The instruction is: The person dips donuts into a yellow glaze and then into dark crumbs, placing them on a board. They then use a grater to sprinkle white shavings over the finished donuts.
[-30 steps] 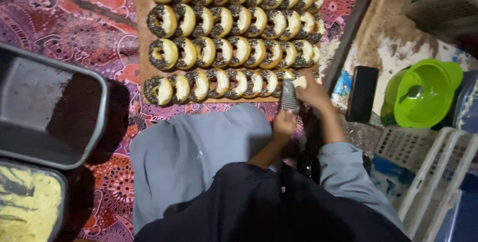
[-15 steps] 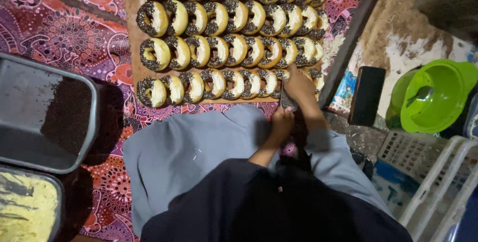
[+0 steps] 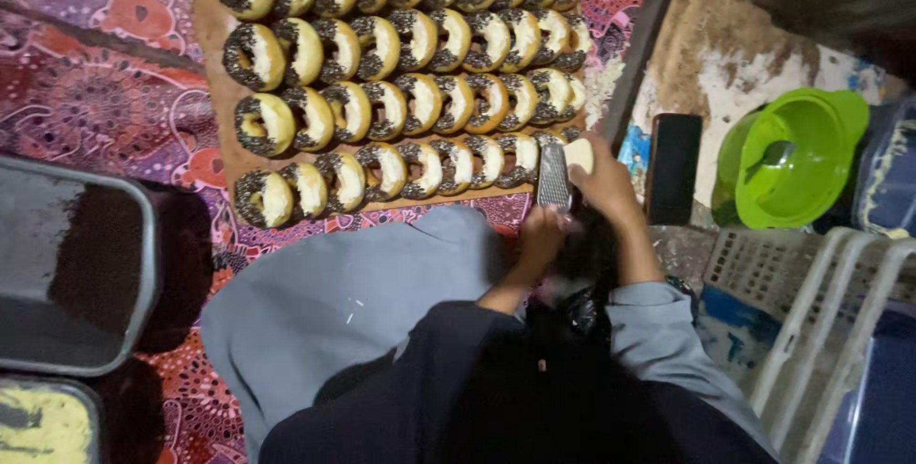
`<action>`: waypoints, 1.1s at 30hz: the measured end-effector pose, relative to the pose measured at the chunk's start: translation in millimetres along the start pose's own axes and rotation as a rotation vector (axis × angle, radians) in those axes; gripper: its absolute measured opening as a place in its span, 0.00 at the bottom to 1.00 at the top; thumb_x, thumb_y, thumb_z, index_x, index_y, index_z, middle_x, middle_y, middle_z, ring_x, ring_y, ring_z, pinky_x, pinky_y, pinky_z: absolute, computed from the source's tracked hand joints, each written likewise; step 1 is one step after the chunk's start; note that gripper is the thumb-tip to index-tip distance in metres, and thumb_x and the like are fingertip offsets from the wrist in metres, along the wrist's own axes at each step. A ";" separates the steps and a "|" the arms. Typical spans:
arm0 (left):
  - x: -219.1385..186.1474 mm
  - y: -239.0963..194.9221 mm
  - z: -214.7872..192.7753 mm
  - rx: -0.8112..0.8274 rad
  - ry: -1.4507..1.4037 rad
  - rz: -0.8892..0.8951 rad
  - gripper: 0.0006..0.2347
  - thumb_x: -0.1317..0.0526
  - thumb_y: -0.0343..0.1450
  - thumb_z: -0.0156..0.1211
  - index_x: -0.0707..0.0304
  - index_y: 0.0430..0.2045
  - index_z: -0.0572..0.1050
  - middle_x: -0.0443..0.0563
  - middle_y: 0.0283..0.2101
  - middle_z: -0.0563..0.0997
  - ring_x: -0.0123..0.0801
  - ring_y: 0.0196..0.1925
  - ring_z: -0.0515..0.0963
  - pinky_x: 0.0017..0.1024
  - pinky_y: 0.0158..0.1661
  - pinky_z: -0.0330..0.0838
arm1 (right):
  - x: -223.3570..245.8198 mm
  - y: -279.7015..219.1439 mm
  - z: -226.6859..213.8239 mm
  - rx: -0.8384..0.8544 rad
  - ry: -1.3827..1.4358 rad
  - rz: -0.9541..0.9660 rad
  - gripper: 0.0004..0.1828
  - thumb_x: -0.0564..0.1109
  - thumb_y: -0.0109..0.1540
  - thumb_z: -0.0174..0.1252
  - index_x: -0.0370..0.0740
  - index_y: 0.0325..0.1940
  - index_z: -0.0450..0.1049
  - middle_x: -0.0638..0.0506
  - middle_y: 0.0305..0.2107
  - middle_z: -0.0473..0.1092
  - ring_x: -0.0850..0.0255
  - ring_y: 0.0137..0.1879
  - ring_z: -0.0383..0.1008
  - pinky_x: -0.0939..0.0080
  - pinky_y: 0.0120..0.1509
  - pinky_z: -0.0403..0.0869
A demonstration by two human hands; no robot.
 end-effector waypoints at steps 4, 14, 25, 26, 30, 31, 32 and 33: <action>9.0 19.1 14.3 0.040 -0.427 -0.142 0.10 0.62 0.77 0.51 0.58 0.24 0.64 0.45 0.20 0.69 0.27 0.21 0.71 0.29 0.23 0.67 | 2.3 -10.5 8.6 -0.030 -0.083 0.029 0.35 0.48 0.63 0.58 0.49 0.74 0.58 0.28 0.44 0.74 0.30 0.48 0.75 0.35 0.53 0.73; -3.0 15.6 3.7 -0.018 0.418 0.019 0.13 0.61 0.76 0.49 0.74 0.23 0.70 0.75 0.26 0.75 0.67 0.31 0.76 0.55 0.33 0.67 | -23.2 -1.3 55.0 -0.290 -0.382 -0.196 0.28 0.46 0.66 0.57 0.45 0.72 0.66 0.37 0.30 0.75 0.40 0.30 0.77 0.42 0.34 0.76; -10.0 -40.1 -4.0 -0.037 0.515 -0.057 0.11 0.60 0.75 0.51 0.73 0.30 0.72 0.76 0.33 0.76 0.68 0.35 0.75 0.52 0.36 0.68 | -47.2 31.8 71.0 -0.141 -0.356 -0.086 0.26 0.43 0.67 0.56 0.43 0.71 0.67 0.38 0.28 0.76 0.45 0.32 0.79 0.46 0.35 0.77; -9.7 -58.1 -7.8 -0.023 0.555 -0.060 0.10 0.60 0.75 0.51 0.73 0.31 0.72 0.76 0.33 0.76 0.69 0.35 0.74 0.53 0.35 0.67 | -52.9 30.7 69.9 -0.095 -0.299 -0.037 0.27 0.42 0.68 0.54 0.42 0.73 0.66 0.38 0.27 0.76 0.47 0.31 0.79 0.47 0.34 0.78; -24.7 -131.5 -41.5 0.143 0.519 0.044 0.09 0.65 0.70 0.49 0.67 0.36 0.78 0.68 0.34 0.79 0.56 0.27 0.77 0.46 0.27 0.72 | -48.9 9.8 35.9 -0.494 0.017 -0.334 0.24 0.44 0.69 0.61 0.39 0.68 0.66 0.36 0.39 0.77 0.48 0.40 0.80 0.51 0.41 0.79; -29.4 -144.5 -50.8 0.216 0.449 0.020 0.08 0.64 0.73 0.48 0.67 0.32 0.76 0.65 0.31 0.78 0.50 0.25 0.76 0.43 0.26 0.71 | -63.2 7.1 33.3 -0.439 0.318 -0.114 0.24 0.43 0.69 0.59 0.42 0.69 0.65 0.39 0.38 0.76 0.53 0.35 0.77 0.54 0.34 0.73; -32.7 -154.3 -58.9 0.266 0.346 -0.066 0.08 0.63 0.73 0.48 0.67 0.31 0.75 0.63 0.29 0.77 0.48 0.24 0.75 0.41 0.25 0.69 | -75.5 0.0 35.1 -0.364 0.616 0.106 0.25 0.42 0.68 0.57 0.44 0.70 0.64 0.42 0.36 0.75 0.57 0.29 0.73 0.56 0.26 0.68; -34.9 -161.1 -69.3 0.283 0.199 -0.212 0.09 0.62 0.74 0.48 0.66 0.30 0.74 0.61 0.27 0.76 0.45 0.22 0.74 0.39 0.23 0.68 | -83.8 -11.4 41.4 -0.270 0.910 0.326 0.27 0.41 0.67 0.55 0.46 0.71 0.64 0.44 0.34 0.74 0.61 0.24 0.70 0.58 0.19 0.62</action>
Point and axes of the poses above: each hand's wrist, its own y-axis towards the middle knuckle, its own z-axis out of the palm, x = y × z, the point moved 5 cm from there along y, towards the middle knuckle
